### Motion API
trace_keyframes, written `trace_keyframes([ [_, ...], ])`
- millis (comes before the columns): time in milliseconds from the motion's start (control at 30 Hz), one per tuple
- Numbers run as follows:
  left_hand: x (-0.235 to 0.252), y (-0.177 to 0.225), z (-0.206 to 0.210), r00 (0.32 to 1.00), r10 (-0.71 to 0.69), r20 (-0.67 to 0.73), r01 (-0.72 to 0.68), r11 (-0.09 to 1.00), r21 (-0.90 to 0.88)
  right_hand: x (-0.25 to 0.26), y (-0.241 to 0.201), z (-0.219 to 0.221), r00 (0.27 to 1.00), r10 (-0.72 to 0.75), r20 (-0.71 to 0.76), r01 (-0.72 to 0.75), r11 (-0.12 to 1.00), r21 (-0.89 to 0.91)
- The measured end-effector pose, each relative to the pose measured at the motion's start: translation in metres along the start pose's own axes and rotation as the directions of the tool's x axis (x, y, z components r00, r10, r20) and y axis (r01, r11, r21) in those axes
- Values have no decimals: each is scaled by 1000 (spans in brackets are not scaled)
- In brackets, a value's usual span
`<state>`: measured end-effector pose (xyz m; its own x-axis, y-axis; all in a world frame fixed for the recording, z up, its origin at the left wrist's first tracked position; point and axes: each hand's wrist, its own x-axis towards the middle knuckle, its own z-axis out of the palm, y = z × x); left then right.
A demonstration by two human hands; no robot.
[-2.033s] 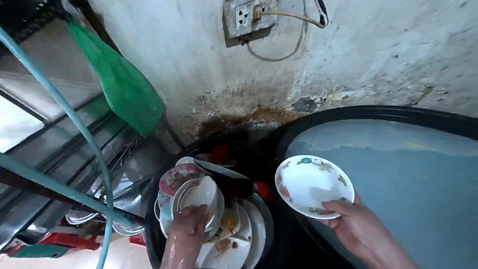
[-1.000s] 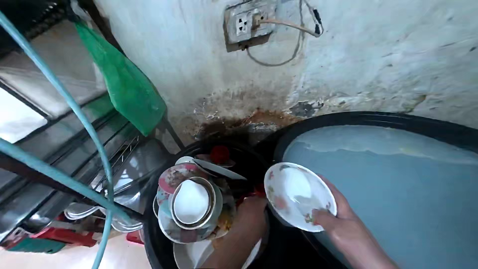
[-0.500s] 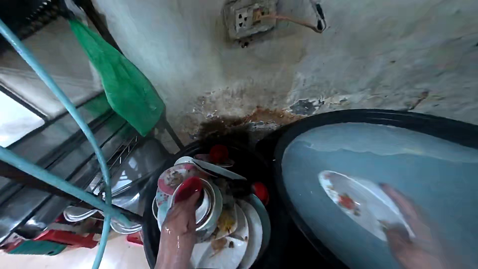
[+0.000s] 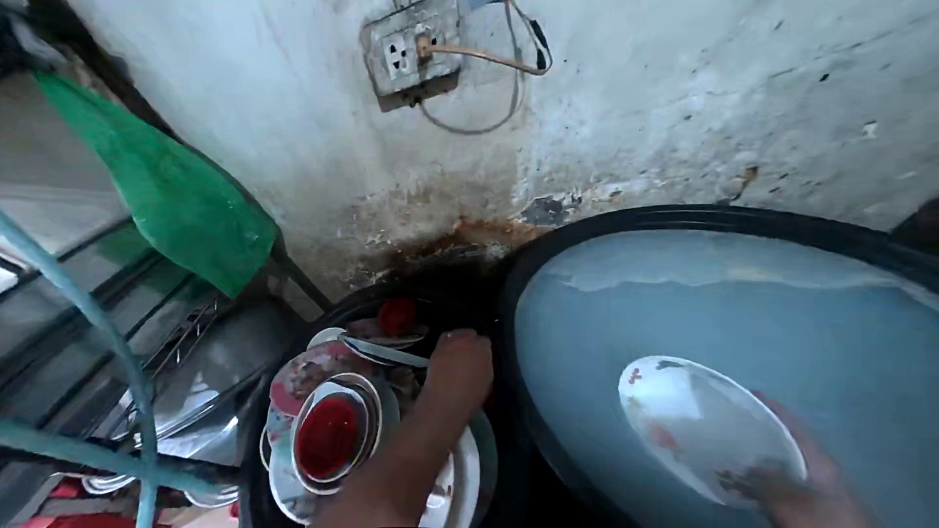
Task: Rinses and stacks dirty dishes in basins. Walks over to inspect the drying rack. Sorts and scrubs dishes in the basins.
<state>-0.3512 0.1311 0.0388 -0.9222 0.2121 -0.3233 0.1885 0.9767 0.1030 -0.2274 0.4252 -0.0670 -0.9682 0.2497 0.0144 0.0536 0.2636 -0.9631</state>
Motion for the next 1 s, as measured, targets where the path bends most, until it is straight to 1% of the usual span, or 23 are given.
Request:
trace_keyframes([
  [33, 20, 4, -3, 987, -126, 97, 123, 992, 35, 0, -1, -1, 998, 68, 1, -68, 997, 32],
  [100, 50, -2, 1, 931, -325, 168, 314, 945, 88, 0, -5, 0, 979, 203, -8, -203, 978, 45],
  [133, 60, -8, 4, 906, -381, 183, 367, 924, 107, 0, -8, 1, 967, 254, -18, -253, 966, 42],
  [167, 67, -14, 6, 890, -408, 204, 388, 912, 135, 0, -13, 1, 957, 288, -17, -287, 957, 42],
  [233, 77, -24, 3, 896, -386, 220, 348, 918, 192, 0, -17, 2, 953, 301, -30, -299, 952, 57],
  [333, 70, -36, -34, 926, -292, 240, 249, 949, 193, 1, -18, 3, 958, 288, -17, -286, 955, 81],
  [400, 51, -49, -58, 930, -240, 277, 185, 960, 210, 1, -21, 3, 952, 304, -18, -302, 950, 80],
  [467, 27, -69, -69, 925, -203, 320, 139, 967, 211, 2, -20, 3, 955, 297, -18, -294, 951, 91],
  [500, 15, -77, -70, 918, -215, 334, 148, 966, 214, 2, -18, 3, 956, 292, -16, -289, 952, 100],
  [567, 0, -92, -64, 907, -248, 341, 152, 947, 284, 3, -17, 2, 958, 286, 8, -285, 952, 109],
  [667, -8, -118, -55, 932, -216, 292, 126, 946, 298, 4, -13, -2, 956, 292, -3, -290, 951, 104],
  [733, -19, -124, -66, 950, -172, 260, 101, 959, 264, 5, -10, -6, 936, 350, -36, -345, 933, 106],
  [800, -37, -129, -84, 972, -109, 207, 70, 980, 186, 5, -8, -7, 921, 386, -56, -378, 919, 117],
  [867, -57, -125, -109, 990, -68, 124, 56, 993, 103, 6, -7, -6, 923, 381, -52, -373, 920, 116],
  [967, -82, -112, -145, 998, -56, -32, 54, 996, -67, 7, -5, -6, 928, 371, -42, -366, 925, 99],
  [1000, -87, -108, -152, 992, -79, -98, 65, 988, -139, 7, -6, -6, 923, 383, -49, -376, 921, 105],
])
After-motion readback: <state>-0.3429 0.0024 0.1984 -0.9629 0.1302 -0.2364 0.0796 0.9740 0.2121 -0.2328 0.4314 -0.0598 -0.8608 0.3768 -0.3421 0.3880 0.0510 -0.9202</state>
